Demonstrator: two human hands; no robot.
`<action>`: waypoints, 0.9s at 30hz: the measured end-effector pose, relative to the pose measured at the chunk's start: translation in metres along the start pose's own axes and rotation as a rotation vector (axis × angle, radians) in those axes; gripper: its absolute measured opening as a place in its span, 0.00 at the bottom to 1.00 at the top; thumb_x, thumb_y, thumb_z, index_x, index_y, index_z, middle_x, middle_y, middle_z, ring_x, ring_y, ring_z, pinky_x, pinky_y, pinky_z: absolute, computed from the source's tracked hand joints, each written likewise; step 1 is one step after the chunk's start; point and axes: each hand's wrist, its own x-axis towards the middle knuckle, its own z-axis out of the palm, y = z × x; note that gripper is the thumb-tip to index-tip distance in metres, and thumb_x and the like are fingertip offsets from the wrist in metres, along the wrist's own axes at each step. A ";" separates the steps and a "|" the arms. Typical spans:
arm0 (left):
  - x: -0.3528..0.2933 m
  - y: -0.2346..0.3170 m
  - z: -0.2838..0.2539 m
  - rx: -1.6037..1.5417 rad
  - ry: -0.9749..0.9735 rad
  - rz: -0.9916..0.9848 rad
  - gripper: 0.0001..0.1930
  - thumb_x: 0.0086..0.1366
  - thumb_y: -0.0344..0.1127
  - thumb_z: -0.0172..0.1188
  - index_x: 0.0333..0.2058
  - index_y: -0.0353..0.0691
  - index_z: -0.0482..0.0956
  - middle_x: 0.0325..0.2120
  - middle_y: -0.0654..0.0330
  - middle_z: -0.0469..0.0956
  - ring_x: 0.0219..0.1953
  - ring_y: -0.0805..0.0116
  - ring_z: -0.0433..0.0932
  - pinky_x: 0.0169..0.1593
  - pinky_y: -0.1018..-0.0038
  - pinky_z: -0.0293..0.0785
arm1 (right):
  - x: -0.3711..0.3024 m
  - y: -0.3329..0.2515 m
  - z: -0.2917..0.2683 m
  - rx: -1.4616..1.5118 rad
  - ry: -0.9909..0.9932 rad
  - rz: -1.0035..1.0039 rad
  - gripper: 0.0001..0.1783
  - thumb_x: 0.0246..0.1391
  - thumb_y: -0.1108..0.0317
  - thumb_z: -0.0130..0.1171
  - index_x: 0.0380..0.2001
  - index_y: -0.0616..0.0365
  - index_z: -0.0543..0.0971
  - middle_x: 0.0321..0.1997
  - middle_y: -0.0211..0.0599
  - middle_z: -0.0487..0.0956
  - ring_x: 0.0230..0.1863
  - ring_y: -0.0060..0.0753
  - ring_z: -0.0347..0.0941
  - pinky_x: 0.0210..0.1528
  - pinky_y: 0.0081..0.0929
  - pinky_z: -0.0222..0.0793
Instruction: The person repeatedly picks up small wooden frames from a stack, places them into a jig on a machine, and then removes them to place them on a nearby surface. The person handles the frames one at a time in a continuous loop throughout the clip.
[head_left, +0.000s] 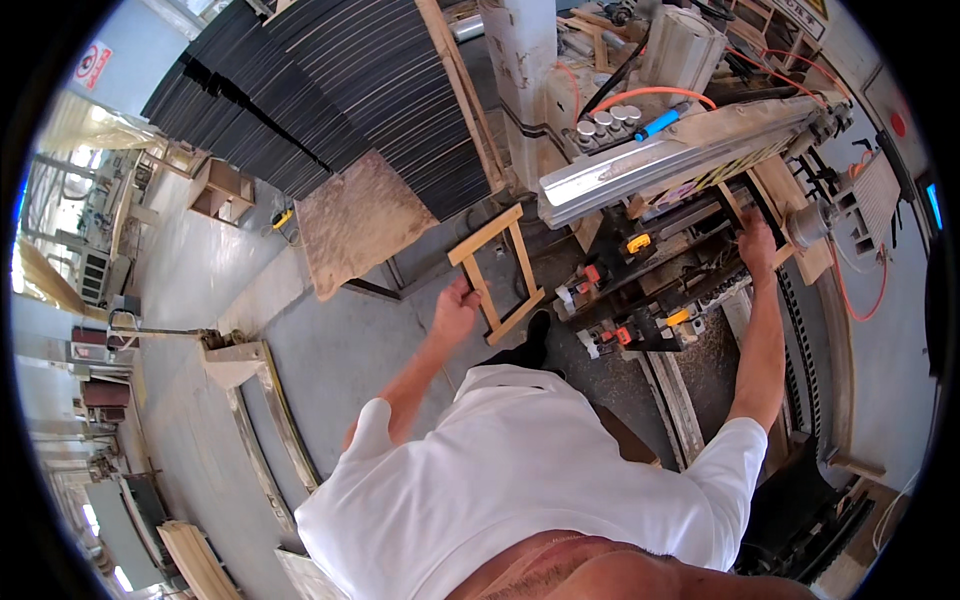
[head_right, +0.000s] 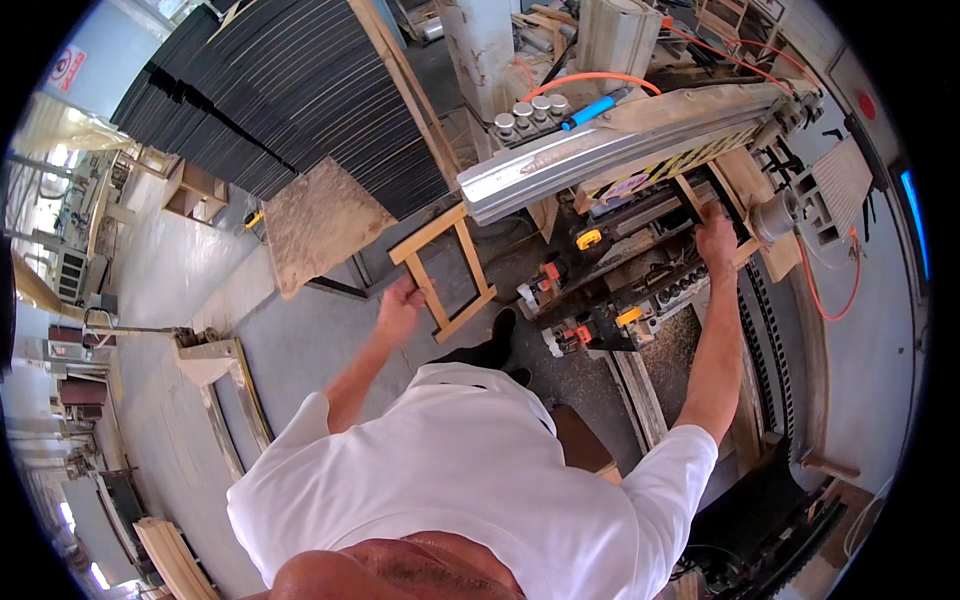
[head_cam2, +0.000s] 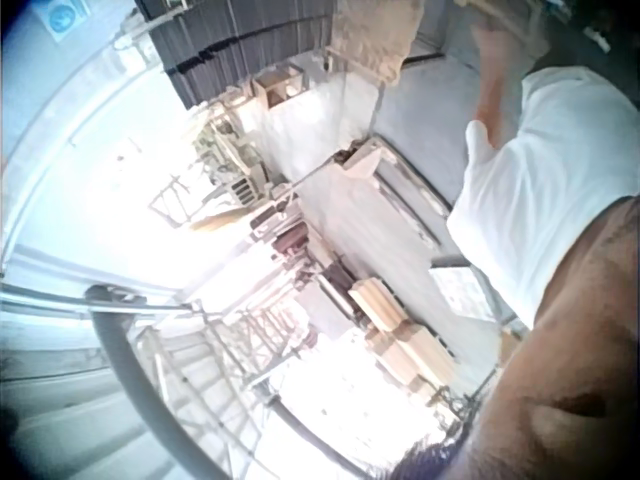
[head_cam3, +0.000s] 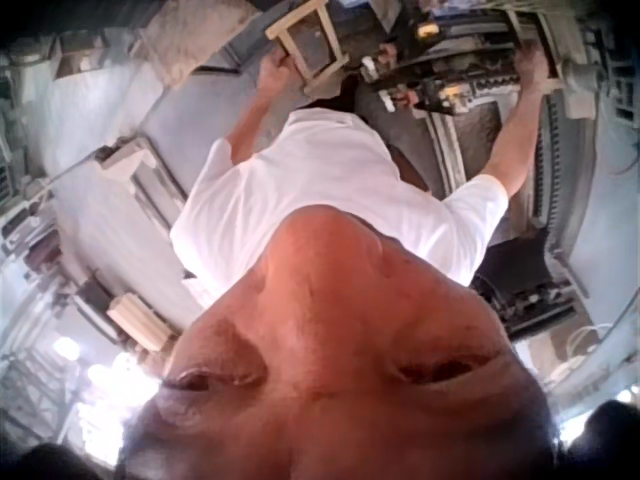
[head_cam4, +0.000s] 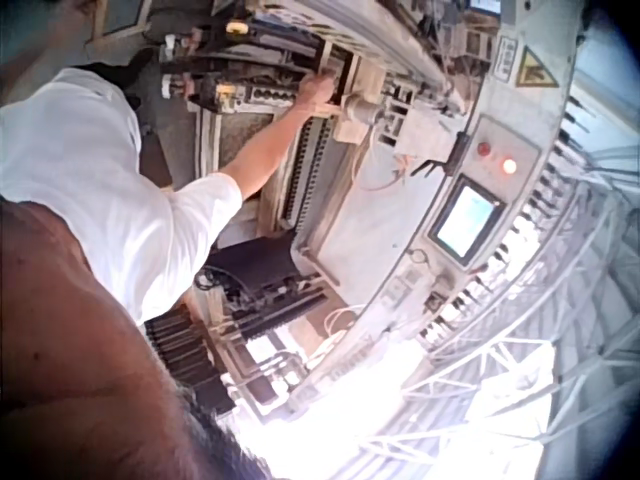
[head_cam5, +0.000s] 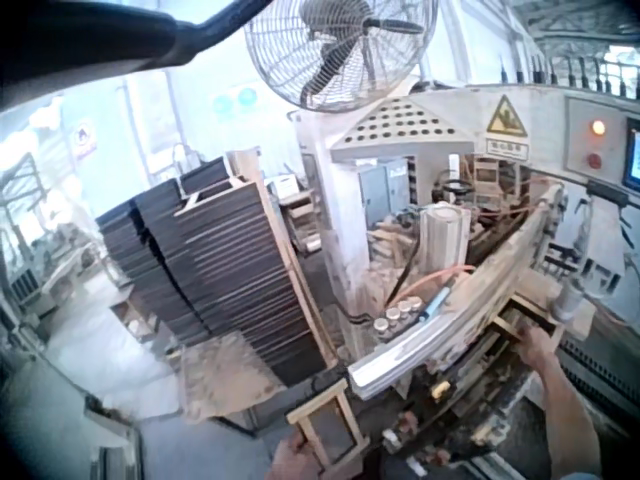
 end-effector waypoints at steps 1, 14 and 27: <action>-0.004 0.019 -0.011 -0.036 -0.001 0.051 0.12 0.66 0.26 0.51 0.47 0.35 0.75 0.40 0.62 0.78 0.40 0.74 0.75 0.43 0.75 0.71 | 0.000 0.001 0.002 -0.002 0.000 0.001 0.21 0.43 0.76 0.60 0.44 0.56 0.71 0.45 0.49 0.79 0.49 0.56 0.73 0.47 0.47 0.70; 0.052 0.268 -0.277 -0.602 0.115 0.670 0.18 0.67 0.33 0.52 0.51 0.26 0.68 0.50 0.46 0.74 0.52 0.54 0.75 0.55 0.62 0.74 | -0.012 -0.028 0.012 -0.234 0.211 0.150 0.21 0.47 0.68 0.61 0.47 0.51 0.73 0.43 0.46 0.79 0.45 0.57 0.75 0.44 0.49 0.70; 0.303 0.371 -0.394 -0.119 0.003 0.232 0.18 0.66 0.48 0.58 0.37 0.36 0.75 0.28 0.59 0.79 0.29 0.69 0.81 0.32 0.77 0.81 | -0.158 -0.205 0.014 0.282 0.447 0.148 0.15 0.55 0.67 0.59 0.46 0.58 0.75 0.28 0.43 0.79 0.30 0.39 0.76 0.36 0.34 0.71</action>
